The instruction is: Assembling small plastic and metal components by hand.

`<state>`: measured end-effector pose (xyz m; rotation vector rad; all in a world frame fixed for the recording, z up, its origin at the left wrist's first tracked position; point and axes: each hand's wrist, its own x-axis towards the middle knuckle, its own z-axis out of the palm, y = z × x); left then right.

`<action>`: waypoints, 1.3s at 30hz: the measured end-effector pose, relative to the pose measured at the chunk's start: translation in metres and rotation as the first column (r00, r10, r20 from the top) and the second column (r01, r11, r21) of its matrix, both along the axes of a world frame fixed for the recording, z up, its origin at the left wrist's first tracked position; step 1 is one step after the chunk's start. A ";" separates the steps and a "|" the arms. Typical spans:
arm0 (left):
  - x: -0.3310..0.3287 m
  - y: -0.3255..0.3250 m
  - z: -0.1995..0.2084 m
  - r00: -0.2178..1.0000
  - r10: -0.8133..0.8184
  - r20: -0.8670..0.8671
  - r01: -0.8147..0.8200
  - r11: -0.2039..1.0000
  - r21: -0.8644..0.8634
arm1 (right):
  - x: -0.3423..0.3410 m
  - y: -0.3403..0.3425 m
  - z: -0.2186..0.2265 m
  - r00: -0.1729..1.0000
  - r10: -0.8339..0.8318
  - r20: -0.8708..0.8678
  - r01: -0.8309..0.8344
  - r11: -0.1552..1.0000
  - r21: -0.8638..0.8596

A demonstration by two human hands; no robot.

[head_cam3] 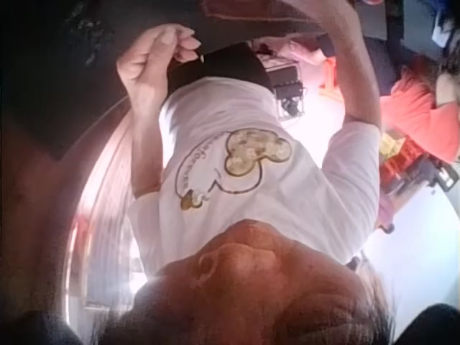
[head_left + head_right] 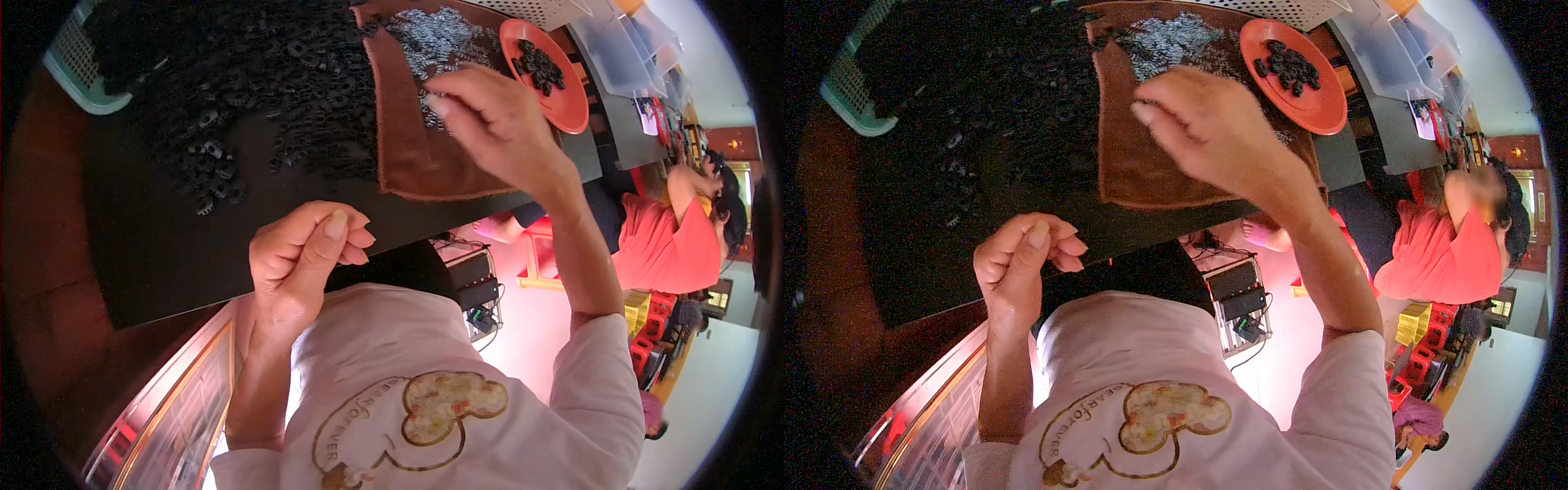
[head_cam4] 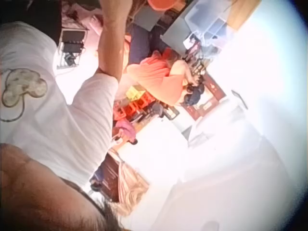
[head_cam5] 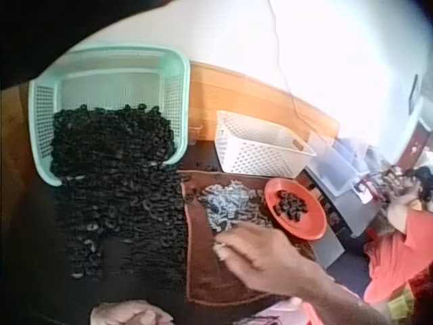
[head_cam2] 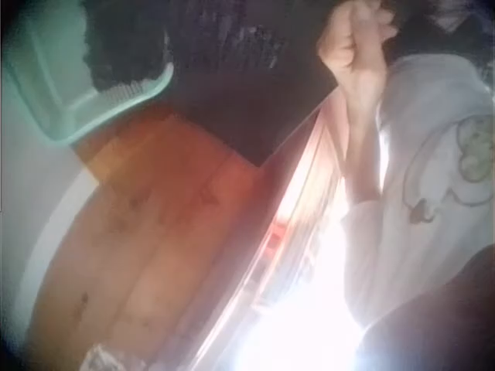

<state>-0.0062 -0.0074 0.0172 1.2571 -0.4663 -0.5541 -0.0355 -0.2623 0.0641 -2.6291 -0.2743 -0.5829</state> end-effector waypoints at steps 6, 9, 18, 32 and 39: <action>0.002 0.002 0.002 1.000 -0.006 0.001 0.006 1.000 0.002 | 0.035 0.042 -0.016 0.993 0.116 0.036 -0.114 0.992 -0.057; 0.002 0.004 0.005 0.999 -0.015 -0.042 0.016 1.000 0.023 | 0.057 0.047 -0.018 0.991 0.137 -0.002 -0.136 0.981 -0.138; 0.005 0.009 0.005 0.998 -0.032 -0.050 0.033 0.999 0.020 | 0.097 0.073 -0.023 0.988 0.121 -0.097 -0.140 0.965 -0.222; 0.015 0.003 0.006 0.997 -0.047 0.054 0.046 0.998 0.032 | 0.134 0.082 -0.026 0.987 0.147 -0.070 -0.159 0.962 -0.221; 0.015 0.005 0.008 0.998 -0.048 0.046 0.046 0.998 0.045 | 0.128 0.083 -0.020 0.978 0.146 -0.147 -0.177 0.958 -0.227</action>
